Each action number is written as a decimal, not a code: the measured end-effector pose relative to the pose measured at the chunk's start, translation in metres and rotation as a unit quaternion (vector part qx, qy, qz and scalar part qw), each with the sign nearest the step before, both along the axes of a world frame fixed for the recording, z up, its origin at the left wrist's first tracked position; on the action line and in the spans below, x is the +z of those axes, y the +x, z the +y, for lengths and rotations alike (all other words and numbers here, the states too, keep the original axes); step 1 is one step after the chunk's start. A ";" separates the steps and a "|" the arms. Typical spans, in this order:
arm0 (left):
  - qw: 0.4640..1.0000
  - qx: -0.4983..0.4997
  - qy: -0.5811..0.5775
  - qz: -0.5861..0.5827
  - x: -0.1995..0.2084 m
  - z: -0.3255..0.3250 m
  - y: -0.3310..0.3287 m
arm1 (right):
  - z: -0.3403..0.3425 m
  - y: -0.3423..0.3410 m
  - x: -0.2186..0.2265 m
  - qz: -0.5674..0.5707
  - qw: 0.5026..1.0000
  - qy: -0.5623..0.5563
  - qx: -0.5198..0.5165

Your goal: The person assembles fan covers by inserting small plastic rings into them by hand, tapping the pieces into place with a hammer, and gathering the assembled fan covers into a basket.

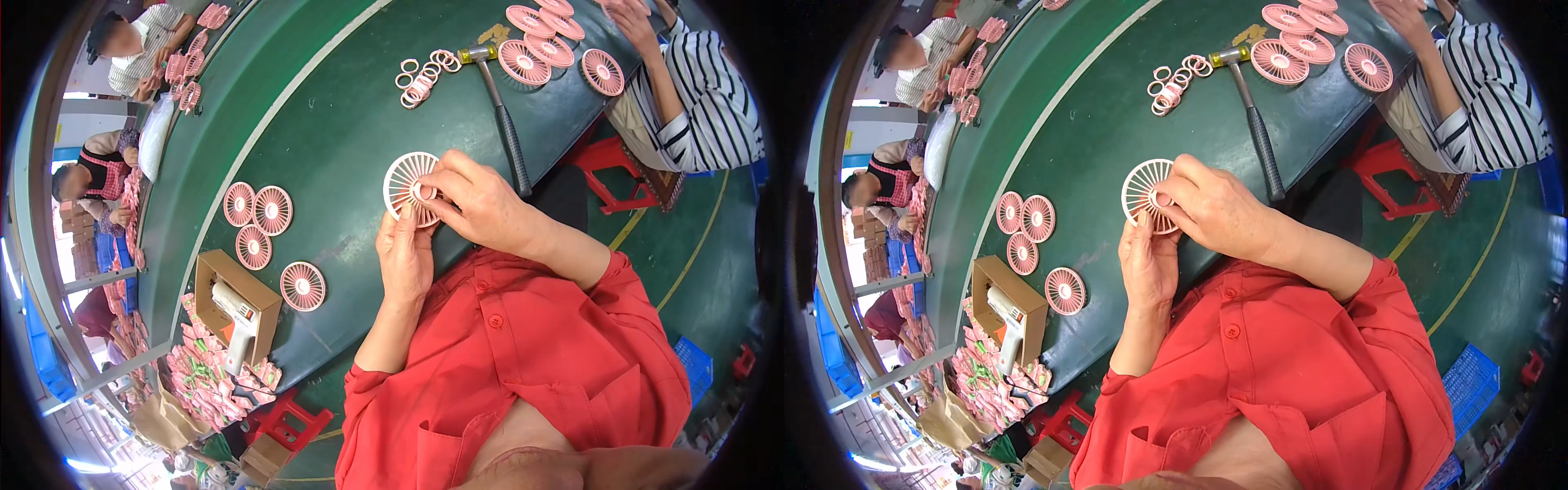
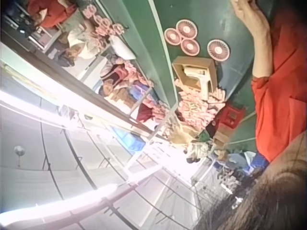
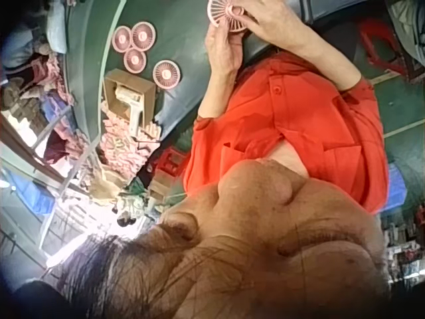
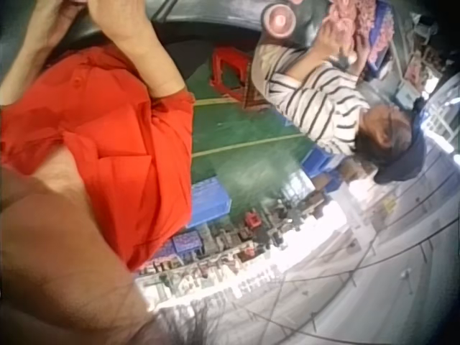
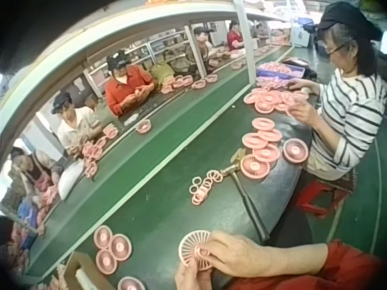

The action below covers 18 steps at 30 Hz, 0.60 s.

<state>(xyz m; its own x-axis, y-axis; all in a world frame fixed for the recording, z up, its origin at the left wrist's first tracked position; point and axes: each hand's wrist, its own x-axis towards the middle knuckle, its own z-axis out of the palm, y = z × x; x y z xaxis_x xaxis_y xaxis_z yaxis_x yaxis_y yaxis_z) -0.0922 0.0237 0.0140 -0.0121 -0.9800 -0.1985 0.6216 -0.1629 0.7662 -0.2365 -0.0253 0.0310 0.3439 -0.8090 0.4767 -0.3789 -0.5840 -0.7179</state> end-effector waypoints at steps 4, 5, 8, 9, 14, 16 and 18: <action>0.997 0.023 -0.031 -0.063 -0.008 0.006 -0.003 | 0.001 0.004 0.002 -0.009 1.000 0.008 -0.014; 0.997 0.023 -0.032 -0.064 -0.010 0.007 -0.003 | 0.001 0.005 0.003 -0.016 1.000 0.017 -0.014; 0.989 0.048 -0.050 -0.133 -0.011 0.006 0.000 | 0.001 0.007 0.002 -0.032 0.999 0.012 -0.012; 0.991 0.044 -0.052 -0.116 -0.009 0.004 0.003 | 0.001 0.008 0.000 -0.032 0.999 0.012 -0.013; 0.960 0.085 -0.071 -0.256 -0.005 0.001 0.003 | 0.003 0.014 -0.007 -0.059 0.998 0.028 -0.023; 0.945 0.094 -0.109 -0.295 -0.004 0.002 -0.001 | 0.002 0.015 -0.010 -0.090 0.995 0.036 -0.024; 0.932 0.105 -0.149 -0.314 -0.006 0.001 -0.002 | 0.000 0.015 -0.011 -0.121 0.991 0.043 -0.023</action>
